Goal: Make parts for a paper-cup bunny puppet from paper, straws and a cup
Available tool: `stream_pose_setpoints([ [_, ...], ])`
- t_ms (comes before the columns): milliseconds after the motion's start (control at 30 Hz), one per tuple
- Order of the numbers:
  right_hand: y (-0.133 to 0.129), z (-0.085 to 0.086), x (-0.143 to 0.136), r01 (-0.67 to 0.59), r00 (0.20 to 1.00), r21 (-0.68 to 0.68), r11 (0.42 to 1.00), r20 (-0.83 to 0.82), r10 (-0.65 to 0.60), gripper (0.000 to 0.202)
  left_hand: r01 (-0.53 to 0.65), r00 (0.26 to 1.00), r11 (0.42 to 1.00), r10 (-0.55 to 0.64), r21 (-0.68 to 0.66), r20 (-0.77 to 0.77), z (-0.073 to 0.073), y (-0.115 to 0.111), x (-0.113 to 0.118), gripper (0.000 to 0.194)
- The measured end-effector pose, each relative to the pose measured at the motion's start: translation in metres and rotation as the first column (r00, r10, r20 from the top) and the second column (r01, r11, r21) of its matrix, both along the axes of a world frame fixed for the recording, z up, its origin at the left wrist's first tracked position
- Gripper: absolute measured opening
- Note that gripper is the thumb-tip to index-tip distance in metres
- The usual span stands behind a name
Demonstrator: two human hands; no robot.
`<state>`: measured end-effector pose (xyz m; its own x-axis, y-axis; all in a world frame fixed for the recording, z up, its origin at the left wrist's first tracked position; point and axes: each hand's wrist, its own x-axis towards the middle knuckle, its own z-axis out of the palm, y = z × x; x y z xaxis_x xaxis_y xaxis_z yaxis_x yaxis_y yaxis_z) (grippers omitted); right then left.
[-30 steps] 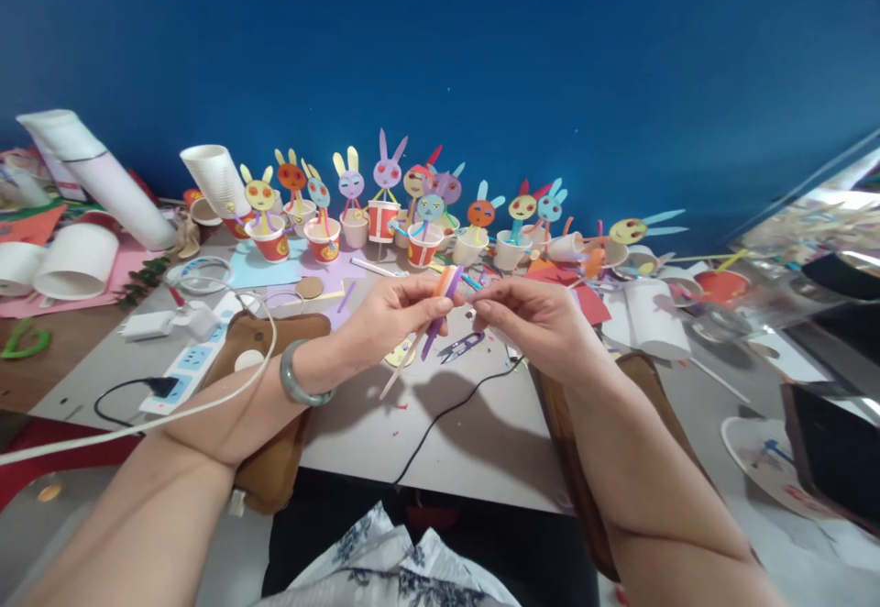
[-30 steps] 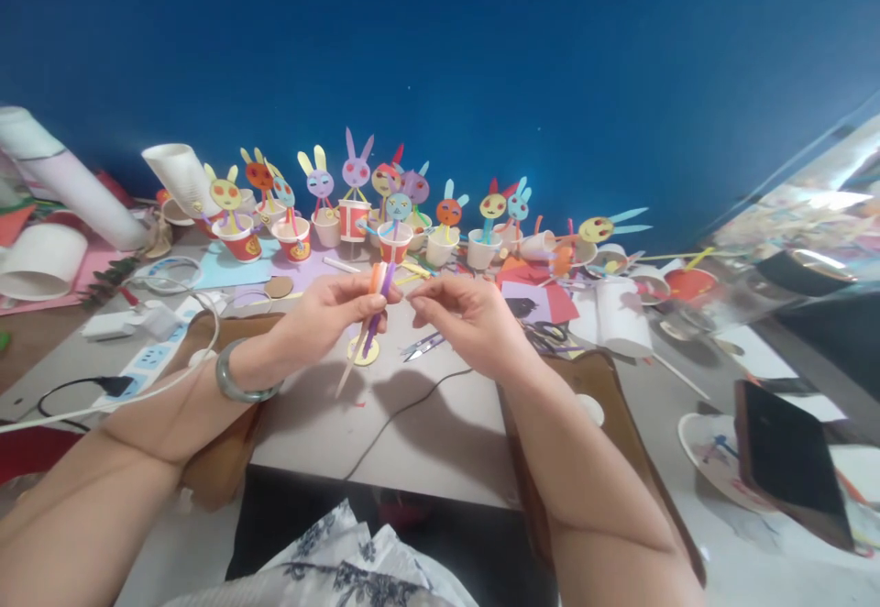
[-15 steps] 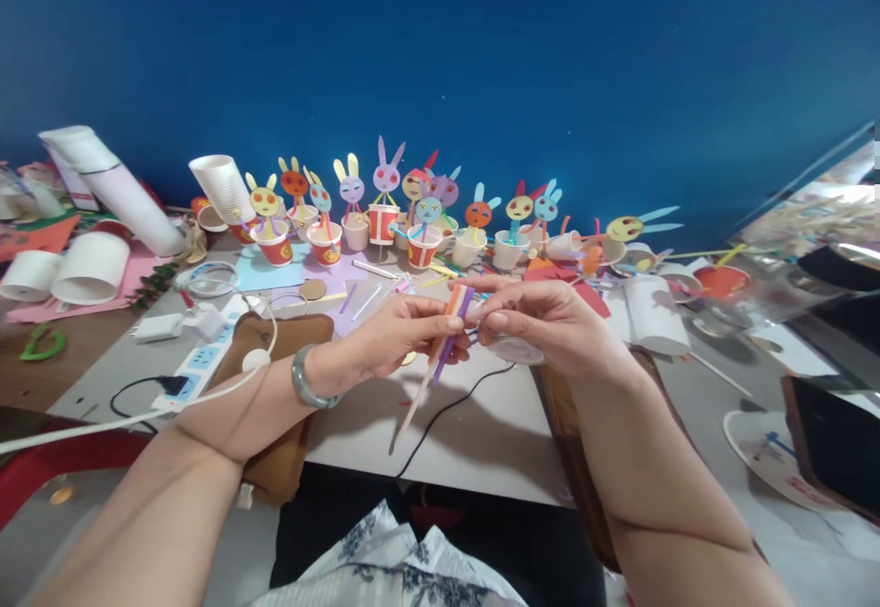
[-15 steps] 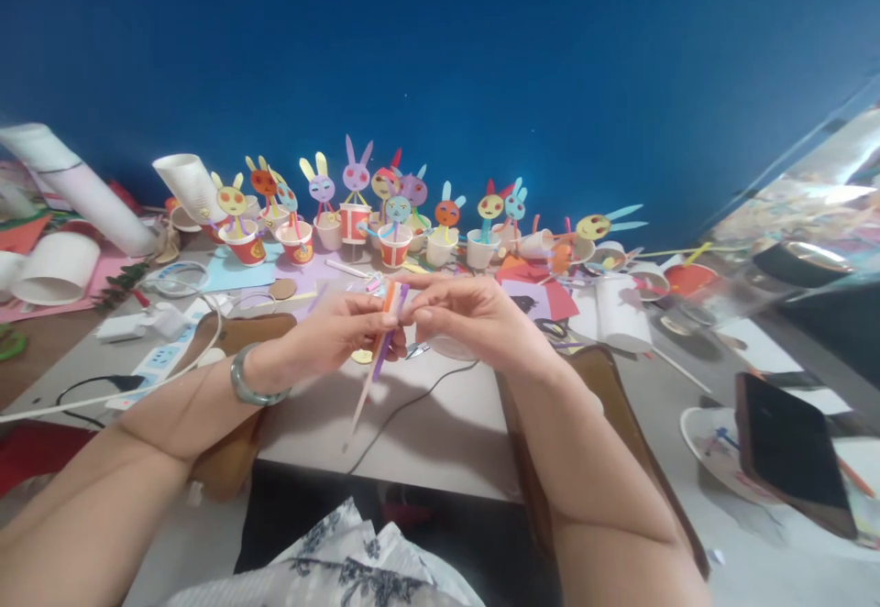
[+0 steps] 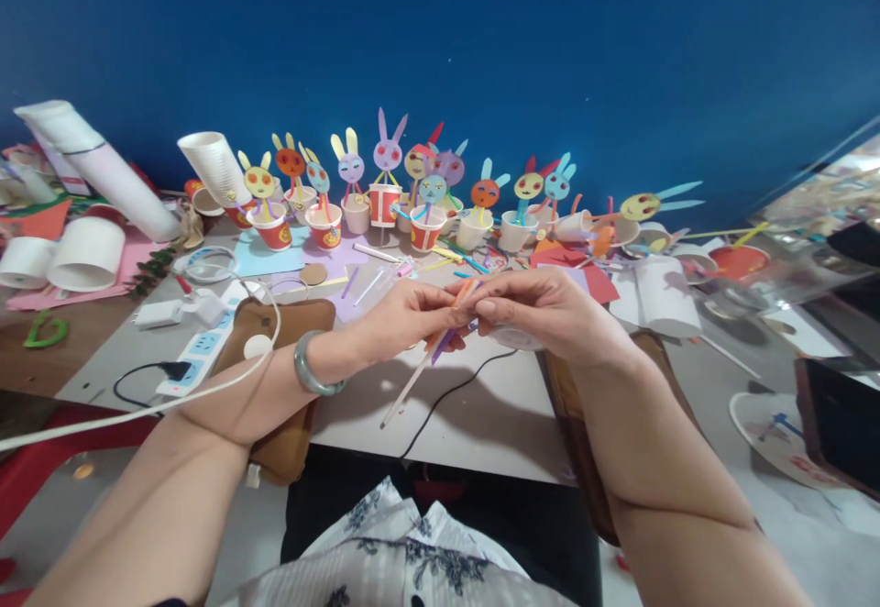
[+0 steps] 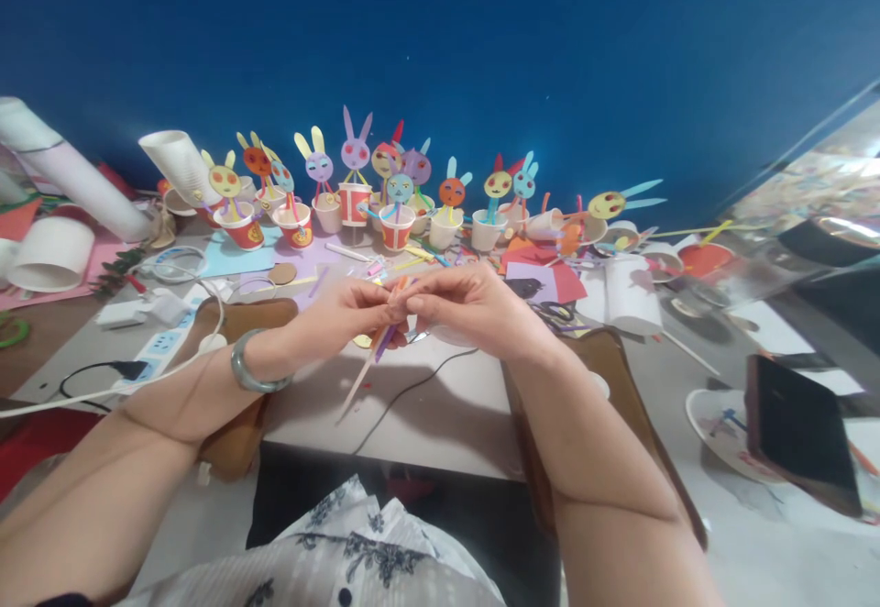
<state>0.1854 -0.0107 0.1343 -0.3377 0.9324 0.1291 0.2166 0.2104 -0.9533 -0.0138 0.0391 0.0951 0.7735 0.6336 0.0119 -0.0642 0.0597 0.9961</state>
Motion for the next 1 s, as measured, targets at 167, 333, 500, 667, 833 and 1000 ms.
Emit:
stream_pose_setpoints([
  [167,0.002,-0.002,-0.001,0.020,1.000,-0.003,1.000,0.017,-0.020,0.025,-0.021,1.000,1.000,0.021,0.018,-0.010,-0.001,0.000,0.000,0.048],
  [333,0.004,-0.004,-0.002,0.045,0.999,-0.015,0.999,-0.018,-0.045,0.022,-0.052,0.998,0.997,0.054,-0.062,0.035,-0.001,0.000,0.003,0.052],
  [500,0.004,-0.008,-0.002,0.094,0.996,-0.022,0.995,-0.005,-0.094,0.025,-0.024,0.997,0.977,0.038,-0.211,0.062,-0.005,0.003,0.006,0.055],
  [667,0.008,-0.013,-0.003,0.130,0.991,-0.045,0.991,-0.030,-0.131,0.030,0.003,0.996,0.950,0.024,-0.313,0.084,-0.013,0.007,0.008,0.052],
  [833,0.010,-0.013,-0.005,0.092,0.995,-0.078,0.993,-0.030,-0.094,0.028,0.080,0.994,0.915,-0.044,-0.396,0.097,-0.017,0.009,0.009,0.039],
  [1000,0.009,-0.011,-0.005,0.058,0.998,-0.079,0.995,-0.020,-0.060,0.026,0.146,0.988,0.886,-0.108,-0.439,0.111,-0.018,0.008,0.009,0.032],
])
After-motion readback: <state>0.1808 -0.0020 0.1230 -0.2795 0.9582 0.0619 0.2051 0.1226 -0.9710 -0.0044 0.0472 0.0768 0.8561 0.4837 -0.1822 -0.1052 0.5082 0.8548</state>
